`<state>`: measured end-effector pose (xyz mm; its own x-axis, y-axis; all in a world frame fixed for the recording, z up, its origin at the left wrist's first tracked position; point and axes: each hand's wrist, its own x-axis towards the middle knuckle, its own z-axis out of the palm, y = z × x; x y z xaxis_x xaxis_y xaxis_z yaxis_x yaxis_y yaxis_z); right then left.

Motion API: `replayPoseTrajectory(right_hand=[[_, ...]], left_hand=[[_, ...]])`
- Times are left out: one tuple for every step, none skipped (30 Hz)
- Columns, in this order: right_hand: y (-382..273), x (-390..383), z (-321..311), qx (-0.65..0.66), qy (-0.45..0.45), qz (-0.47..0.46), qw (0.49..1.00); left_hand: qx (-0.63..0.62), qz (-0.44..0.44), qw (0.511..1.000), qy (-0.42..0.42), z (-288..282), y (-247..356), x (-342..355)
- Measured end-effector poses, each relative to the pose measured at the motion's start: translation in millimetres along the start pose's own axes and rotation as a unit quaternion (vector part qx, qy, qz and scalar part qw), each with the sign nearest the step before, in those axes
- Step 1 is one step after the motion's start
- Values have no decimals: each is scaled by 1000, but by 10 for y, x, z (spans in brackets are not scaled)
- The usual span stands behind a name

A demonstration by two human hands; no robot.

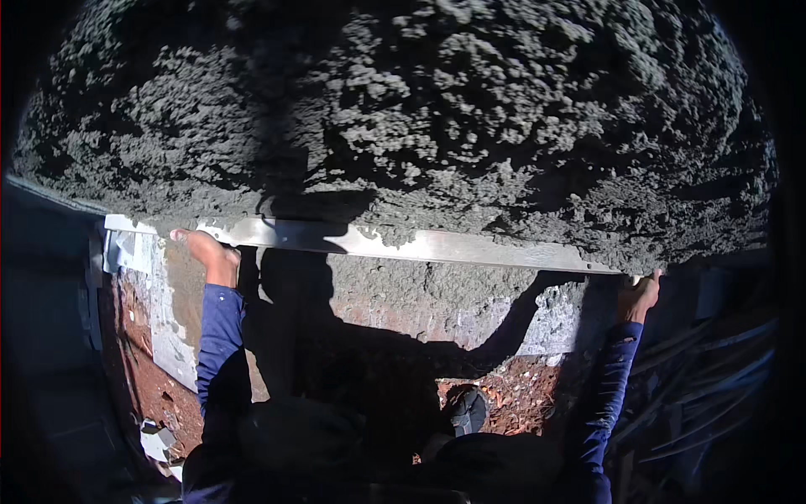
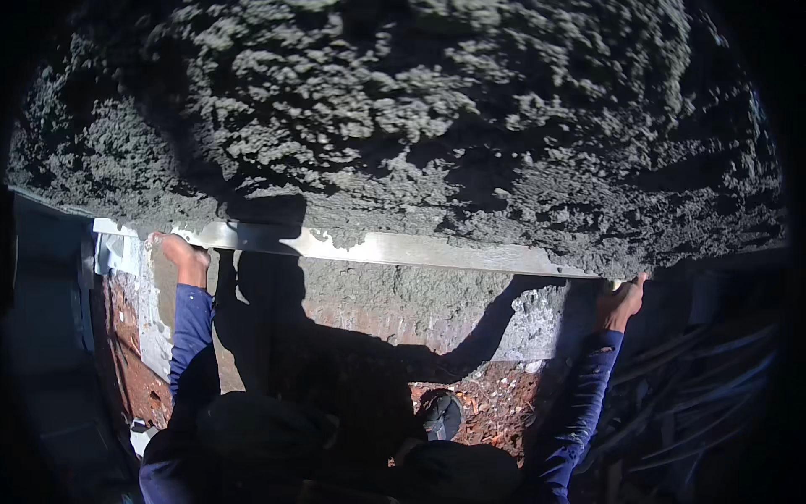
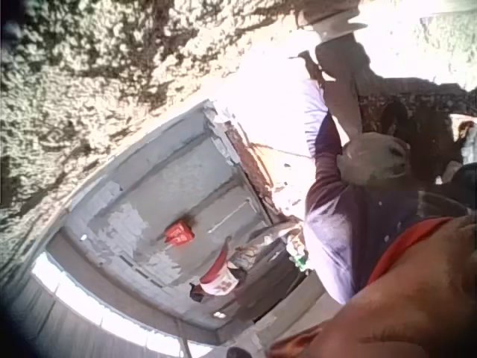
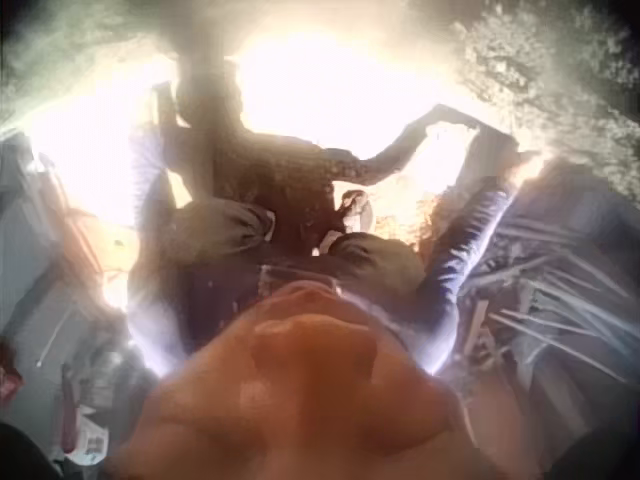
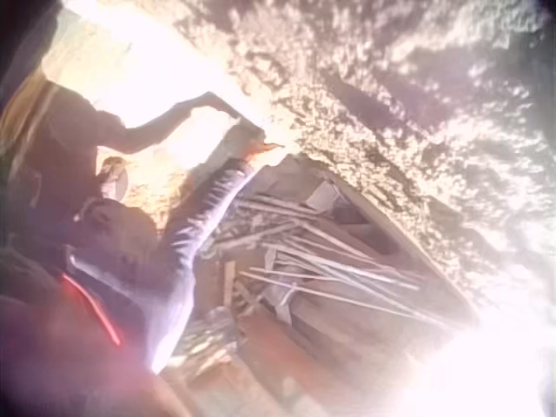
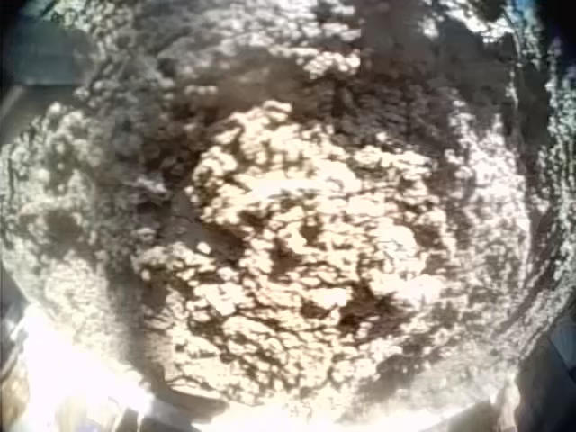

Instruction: Apply plaster to a rough wall and smooth it out using a trowel and a wooden guide.

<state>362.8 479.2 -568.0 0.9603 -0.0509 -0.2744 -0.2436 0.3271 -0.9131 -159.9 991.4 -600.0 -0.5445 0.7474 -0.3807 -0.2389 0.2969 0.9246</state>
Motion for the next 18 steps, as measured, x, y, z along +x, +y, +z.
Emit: replayPoseTrajectory(right_hand=[[425, 49, 408, -3, 62, 34, 997], [793, 122, 684, -25, 140, 48, 989], [993, 852, 389, -106, 217, 25, 970], [861, 493, 705, -152, 195, -17, 969], [623, 582, 600, -58, 175, 47, 982], [421, 582, 554, 34, 134, 110, 984], [286, 504, 531, 45, 144, 102, 983], [48, 313, 469, 60, 187, 72, 978], [-13, 225, 416, 73, 224, 56, 970], [232, 568, 76, 20, 213, -18, 977], [281, 367, 230, -33, 205, -28, 978], [283, 105, 519, -80, 191, -38, 978], [316, 118, 592, -19, 206, -26, 978], [269, 131, 639, -13, 205, -24, 978], [134, 163, 647, 36, 177, 22, 983], [-9, 171, 557, 81, 150, 70, 983], [-121, 395, 292, 29, 24, 101, 994], [-112, 650, 16, 31, 28, 51, 998]], left_hand=[[-13, 90, 992, -86, -696, 398, 533], [7, 37, 998, -45, -911, 676, 259], [6, 28, 996, -85, -875, 732, 13], [-11, 34, 998, -46, -882, 810, -250], [12, 85, 996, -13, -699, 686, -363], [81, 115, 985, 101, -621, 596, -294], [84, 83, 988, 104, -497, 524, -386], [82, 75, 990, 82, -470, 486, -316], [33, 61, 997, 34, -524, 527, -81], [-19, 36, 999, -22, -435, 439, 37], [70, 34, 997, 26, -546, 670, 57], [35, 21, 998, 49, -680, 897, 198], [28, 24, 998, 56, -599, 927, -99], [18, 32, 997, 65, -519, 937, -500], [14, 53, 998, 34, -471, 894, -716], [38, 61, 992, 100, -481, 822, -465], [48, 75, 991, 104, -521, 767, -227], [61, 71, 992, 86, -440, 680, -334]])
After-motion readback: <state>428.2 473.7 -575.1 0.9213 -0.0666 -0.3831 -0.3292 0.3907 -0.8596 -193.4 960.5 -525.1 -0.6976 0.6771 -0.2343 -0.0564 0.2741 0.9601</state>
